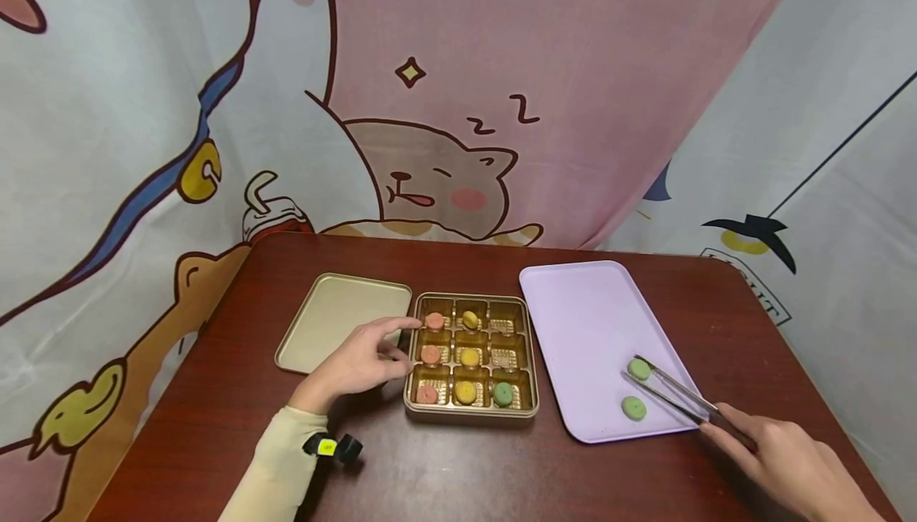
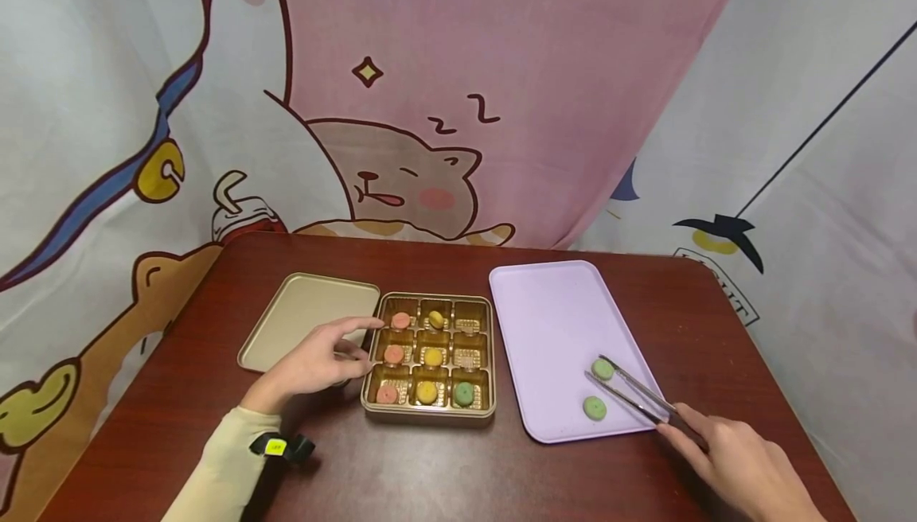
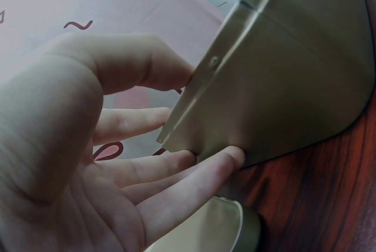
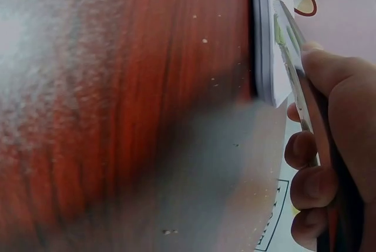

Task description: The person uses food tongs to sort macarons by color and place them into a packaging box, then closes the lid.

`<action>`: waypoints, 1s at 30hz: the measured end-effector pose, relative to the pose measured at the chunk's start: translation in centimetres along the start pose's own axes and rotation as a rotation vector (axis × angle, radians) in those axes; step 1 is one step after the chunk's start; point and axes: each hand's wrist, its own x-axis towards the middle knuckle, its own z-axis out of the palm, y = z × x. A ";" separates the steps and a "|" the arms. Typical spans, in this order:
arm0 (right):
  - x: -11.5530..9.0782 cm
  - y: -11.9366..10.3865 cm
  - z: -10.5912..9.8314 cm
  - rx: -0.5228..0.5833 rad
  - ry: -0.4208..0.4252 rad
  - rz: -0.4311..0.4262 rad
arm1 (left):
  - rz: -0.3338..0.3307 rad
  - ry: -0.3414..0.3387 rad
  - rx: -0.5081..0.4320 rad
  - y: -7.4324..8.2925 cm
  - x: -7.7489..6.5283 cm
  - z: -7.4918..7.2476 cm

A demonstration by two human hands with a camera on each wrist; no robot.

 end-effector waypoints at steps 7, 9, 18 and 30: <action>-0.1 0.0 0.2 0.009 0.008 -0.008 | 0.007 -0.002 0.002 -0.2 0.0 -0.1; -0.1 0.0 0.2 0.002 0.006 -0.013 | 0.011 -0.001 -0.001 -0.2 0.0 -0.1; -0.1 -0.1 0.3 -0.021 0.008 -0.022 | 0.018 0.000 -0.004 -0.2 0.0 -0.1; -0.2 -0.3 0.5 -0.014 0.042 -0.018 | 0.017 0.001 0.004 -0.1 -0.1 0.0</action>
